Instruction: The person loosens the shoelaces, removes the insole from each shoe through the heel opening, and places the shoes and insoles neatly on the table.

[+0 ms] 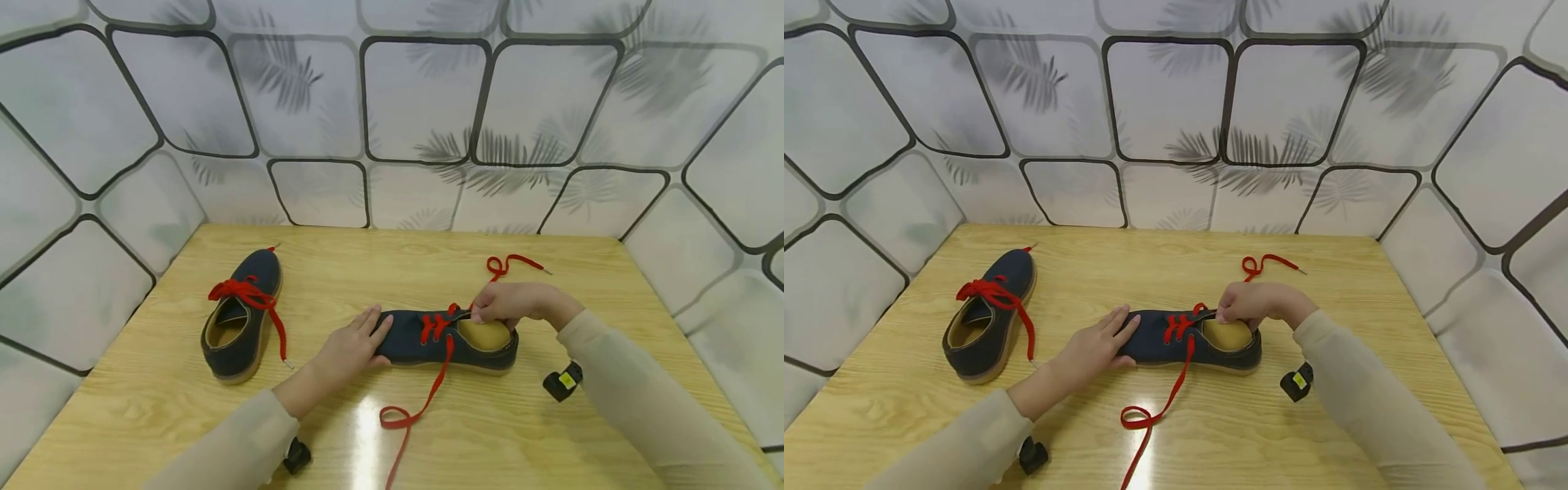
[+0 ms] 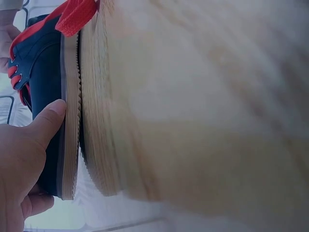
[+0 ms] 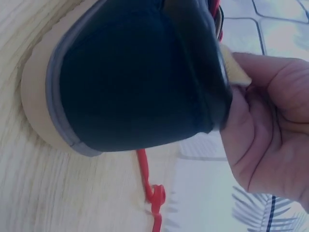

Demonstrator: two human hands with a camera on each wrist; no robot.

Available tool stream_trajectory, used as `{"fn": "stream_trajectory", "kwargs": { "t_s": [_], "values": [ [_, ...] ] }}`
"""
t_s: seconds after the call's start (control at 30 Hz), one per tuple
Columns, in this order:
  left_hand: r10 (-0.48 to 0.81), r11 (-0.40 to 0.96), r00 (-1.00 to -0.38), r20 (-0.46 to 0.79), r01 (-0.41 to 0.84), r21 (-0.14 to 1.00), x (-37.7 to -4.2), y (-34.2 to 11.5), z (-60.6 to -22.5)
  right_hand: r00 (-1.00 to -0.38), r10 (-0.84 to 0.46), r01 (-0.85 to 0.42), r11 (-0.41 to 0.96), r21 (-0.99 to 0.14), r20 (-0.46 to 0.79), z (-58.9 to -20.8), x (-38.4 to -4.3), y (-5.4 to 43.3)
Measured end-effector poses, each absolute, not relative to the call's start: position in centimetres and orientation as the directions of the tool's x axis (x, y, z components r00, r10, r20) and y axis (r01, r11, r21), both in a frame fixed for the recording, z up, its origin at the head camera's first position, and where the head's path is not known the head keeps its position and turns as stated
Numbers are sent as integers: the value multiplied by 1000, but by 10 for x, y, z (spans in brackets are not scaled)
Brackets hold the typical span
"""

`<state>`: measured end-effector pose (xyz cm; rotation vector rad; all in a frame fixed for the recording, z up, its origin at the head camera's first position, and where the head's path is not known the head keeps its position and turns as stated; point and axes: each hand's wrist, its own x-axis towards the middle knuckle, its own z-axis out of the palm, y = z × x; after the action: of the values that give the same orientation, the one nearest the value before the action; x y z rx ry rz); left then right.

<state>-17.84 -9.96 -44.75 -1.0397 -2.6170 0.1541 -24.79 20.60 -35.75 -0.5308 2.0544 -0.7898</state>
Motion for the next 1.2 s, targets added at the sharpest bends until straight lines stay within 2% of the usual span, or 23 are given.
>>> {"fn": "stream_trajectory", "kwargs": {
  "t_s": [0.1, 0.4, 0.53, 0.73, 0.97, 1.2],
  "values": [
    [689, 725, -681, 250, 648, -233, -179, -99, -446, -540, -594, 0, 708, -706, -596, -357, -249, 206],
    [692, 722, -674, 260, 650, -237, -178, -99, -446, -516, -638, 55, 641, -766, -571, -364, -255, 214],
    [691, 723, -675, 259, 644, -251, -178, -99, -445, -549, -616, 78, 636, -768, -566, -364, -254, 217],
    [693, 721, -676, 251, 638, -270, -178, -98, -445, -573, -598, 5, 681, -732, -560, -359, -249, 217],
    [690, 724, -681, 247, 642, -253, -177, -99, -445, -637, -585, -28, 669, -743, -502, -357, -241, 219],
    [689, 724, -683, 240, 653, -222, -179, -99, -446, -657, -585, -20, 645, -764, -476, -360, -239, 225]
  ]
}}
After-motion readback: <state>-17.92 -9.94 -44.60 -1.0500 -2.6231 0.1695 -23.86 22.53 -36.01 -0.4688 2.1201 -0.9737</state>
